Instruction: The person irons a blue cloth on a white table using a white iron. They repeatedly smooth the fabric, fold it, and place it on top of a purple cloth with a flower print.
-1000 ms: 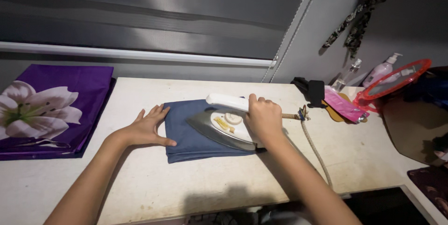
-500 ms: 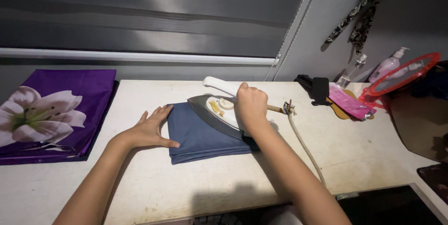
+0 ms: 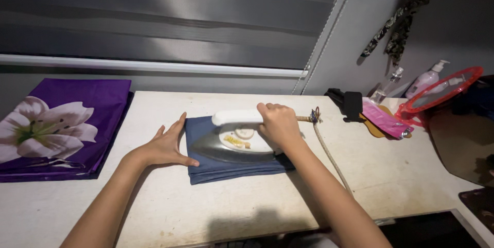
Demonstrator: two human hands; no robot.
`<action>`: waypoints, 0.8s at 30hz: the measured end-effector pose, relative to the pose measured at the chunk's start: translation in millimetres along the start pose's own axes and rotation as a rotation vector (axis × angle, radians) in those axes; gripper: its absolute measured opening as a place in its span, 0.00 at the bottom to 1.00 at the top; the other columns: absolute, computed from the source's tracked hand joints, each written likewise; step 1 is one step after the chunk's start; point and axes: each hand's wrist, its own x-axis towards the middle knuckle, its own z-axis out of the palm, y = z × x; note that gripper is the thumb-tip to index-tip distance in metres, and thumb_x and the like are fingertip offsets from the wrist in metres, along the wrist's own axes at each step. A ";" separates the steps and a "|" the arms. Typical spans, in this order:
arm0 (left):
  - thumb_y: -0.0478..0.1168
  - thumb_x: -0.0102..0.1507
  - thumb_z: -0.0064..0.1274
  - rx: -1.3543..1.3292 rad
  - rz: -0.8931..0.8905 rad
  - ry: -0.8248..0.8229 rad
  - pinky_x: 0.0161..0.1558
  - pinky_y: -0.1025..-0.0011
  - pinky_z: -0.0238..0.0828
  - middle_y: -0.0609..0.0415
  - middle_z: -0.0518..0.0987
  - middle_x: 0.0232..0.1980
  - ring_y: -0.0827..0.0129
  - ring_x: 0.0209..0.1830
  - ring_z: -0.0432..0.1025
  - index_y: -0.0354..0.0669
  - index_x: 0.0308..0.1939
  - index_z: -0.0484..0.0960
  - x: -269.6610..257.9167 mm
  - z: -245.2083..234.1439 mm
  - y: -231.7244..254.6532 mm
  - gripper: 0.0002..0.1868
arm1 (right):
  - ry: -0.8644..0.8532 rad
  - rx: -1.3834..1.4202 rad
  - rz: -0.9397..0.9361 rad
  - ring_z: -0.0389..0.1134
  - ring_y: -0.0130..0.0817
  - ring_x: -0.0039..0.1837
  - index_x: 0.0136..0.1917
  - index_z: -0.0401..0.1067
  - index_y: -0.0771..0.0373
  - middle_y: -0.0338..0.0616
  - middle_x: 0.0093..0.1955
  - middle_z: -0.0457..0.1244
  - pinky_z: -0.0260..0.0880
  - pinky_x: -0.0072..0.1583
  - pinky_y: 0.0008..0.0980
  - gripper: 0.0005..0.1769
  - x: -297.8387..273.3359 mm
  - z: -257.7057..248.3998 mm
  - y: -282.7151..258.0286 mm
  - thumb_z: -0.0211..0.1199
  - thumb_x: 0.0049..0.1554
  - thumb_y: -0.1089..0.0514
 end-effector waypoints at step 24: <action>0.82 0.51 0.33 -0.099 -0.047 0.002 0.81 0.59 0.23 0.52 0.40 0.85 0.64 0.86 0.31 0.62 0.79 0.54 0.5 3.1 -5.4 0.57 | -0.043 -0.007 0.057 0.71 0.50 0.40 0.40 0.68 0.62 0.50 0.35 0.66 0.71 0.42 0.48 0.15 8.8 12.3 -13.0 0.69 0.41 0.60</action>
